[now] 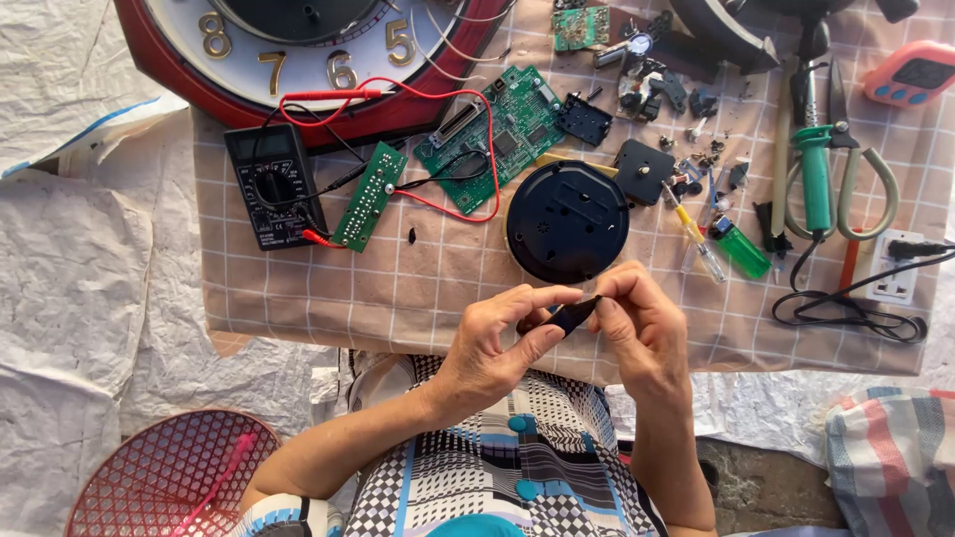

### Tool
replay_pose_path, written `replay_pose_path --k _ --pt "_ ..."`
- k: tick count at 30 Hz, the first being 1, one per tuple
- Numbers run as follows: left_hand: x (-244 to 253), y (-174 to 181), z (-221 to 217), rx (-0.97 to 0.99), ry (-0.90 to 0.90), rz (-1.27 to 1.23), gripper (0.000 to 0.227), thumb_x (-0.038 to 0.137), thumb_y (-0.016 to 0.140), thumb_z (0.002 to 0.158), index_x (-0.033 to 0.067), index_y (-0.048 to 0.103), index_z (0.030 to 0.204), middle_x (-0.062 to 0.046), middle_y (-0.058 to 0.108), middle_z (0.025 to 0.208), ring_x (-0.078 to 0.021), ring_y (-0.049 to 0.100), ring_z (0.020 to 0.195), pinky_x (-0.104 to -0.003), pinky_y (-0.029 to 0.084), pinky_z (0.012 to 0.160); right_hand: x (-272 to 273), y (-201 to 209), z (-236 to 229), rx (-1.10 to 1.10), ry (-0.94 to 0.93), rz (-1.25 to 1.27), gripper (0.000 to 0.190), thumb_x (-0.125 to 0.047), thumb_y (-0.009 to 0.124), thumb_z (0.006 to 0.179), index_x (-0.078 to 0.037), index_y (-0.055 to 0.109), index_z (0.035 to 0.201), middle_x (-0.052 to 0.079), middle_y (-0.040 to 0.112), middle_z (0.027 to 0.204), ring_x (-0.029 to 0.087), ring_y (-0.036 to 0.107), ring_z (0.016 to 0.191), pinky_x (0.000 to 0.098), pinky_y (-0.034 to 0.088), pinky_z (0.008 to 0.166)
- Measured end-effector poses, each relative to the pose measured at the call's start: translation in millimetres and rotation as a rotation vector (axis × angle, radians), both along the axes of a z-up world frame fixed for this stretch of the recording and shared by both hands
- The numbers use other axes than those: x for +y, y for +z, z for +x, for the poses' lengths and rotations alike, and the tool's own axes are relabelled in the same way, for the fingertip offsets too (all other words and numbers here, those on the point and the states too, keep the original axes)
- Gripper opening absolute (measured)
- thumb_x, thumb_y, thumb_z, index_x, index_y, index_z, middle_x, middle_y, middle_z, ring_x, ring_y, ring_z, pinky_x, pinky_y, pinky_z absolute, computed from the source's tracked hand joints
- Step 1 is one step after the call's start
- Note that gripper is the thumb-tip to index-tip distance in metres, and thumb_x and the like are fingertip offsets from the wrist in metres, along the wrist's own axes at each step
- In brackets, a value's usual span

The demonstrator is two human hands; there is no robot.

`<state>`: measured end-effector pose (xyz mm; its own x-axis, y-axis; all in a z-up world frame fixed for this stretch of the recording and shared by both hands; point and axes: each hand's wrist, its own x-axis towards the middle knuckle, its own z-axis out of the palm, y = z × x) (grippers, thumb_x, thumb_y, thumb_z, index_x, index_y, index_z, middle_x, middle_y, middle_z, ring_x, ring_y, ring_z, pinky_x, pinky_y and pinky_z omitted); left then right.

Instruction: The person works on a disassembled clock mechanism on a table, using pliers to cut a piece of tape and then applying it to a black circular component. They then handle a small black plastic battery holder, inserting a battery and manipulating its internal contacts.

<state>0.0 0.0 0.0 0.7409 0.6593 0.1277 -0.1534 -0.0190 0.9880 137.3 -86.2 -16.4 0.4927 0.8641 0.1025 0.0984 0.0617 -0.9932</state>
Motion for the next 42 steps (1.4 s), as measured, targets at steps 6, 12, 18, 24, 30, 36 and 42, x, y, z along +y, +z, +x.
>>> replay_pose_path --k 6,12,18,24,30,36,42 --pt "-3 4 -5 -0.022 -0.008 0.010 0.027 0.011 0.056 0.084 0.0091 0.058 0.111 -0.007 0.054 0.069 -0.0122 0.050 0.064 -0.027 0.044 0.064 -2 2 5 -0.125 -0.009 0.001 0.015 -0.008 0.052 0.085 0.002 0.054 0.075 0.010 0.046 0.068 0.013 0.052 0.057 0.0242 0.044 0.061" --pt "-4 6 -11 0.010 -0.011 0.002 0.032 0.011 0.057 0.082 0.0107 0.056 0.114 -0.007 0.056 0.073 -0.0120 0.050 0.067 -0.027 0.044 0.066 0 20 4 -0.464 -0.024 -0.034 0.010 -0.006 0.055 0.084 -0.002 0.056 0.076 0.008 0.050 0.068 0.017 0.052 0.057 0.0265 0.042 0.062" --pt "-3 4 -11 0.088 -0.029 0.066 0.030 0.010 0.064 0.077 0.0141 0.061 0.107 -0.006 0.053 0.076 -0.0155 0.054 0.072 -0.030 0.046 0.069 2 44 -11 -0.838 0.037 0.031 0.005 -0.008 0.056 0.080 -0.009 0.059 0.078 0.003 0.054 0.071 0.018 0.057 0.064 0.0258 0.042 0.070" --pt "0 20 -13 0.194 -0.045 0.210 0.025 0.001 0.063 0.071 0.0070 0.061 0.095 -0.004 0.049 0.085 -0.0126 0.050 0.074 -0.023 0.044 0.066 1 70 -21 -1.028 0.077 -0.063 0.007 -0.006 0.062 0.075 -0.008 0.058 0.079 0.000 0.054 0.079 0.012 0.045 0.056 0.0289 0.037 0.072" --pt "-3 11 -13 0.154 0.040 0.445 0.026 0.000 0.068 0.064 0.0088 0.062 0.088 -0.006 0.053 0.103 -0.0193 0.049 0.093 -0.030 0.040 0.082 -1 68 -23 -0.994 0.183 -0.034 0.011 -0.005 0.062 0.072 -0.007 0.058 0.082 0.000 0.053 0.078 0.011 0.046 0.058 0.0293 0.037 0.071" --pt "4 21 -8 0.106 -0.051 0.442 0.024 0.003 0.070 0.064 0.0051 0.059 0.085 -0.005 0.059 0.085 -0.0170 0.054 0.082 -0.028 0.042 0.078 -2 65 -18 -1.055 0.144 -0.009 0.007 -0.008 0.063 0.074 -0.009 0.057 0.078 0.000 0.054 0.077 0.010 0.045 0.057 0.0294 0.036 0.069" --pt "9 27 -3 0.123 -0.032 0.508 0.017 0.006 0.069 0.066 0.0075 0.061 0.080 -0.001 0.059 0.077 -0.0142 0.050 0.077 -0.029 0.036 0.079 1 80 -17 -1.117 0.114 -0.042 0.008 -0.006 0.063 0.073 -0.007 0.058 0.079 0.001 0.054 0.078 0.013 0.045 0.061 0.0311 0.035 0.073"
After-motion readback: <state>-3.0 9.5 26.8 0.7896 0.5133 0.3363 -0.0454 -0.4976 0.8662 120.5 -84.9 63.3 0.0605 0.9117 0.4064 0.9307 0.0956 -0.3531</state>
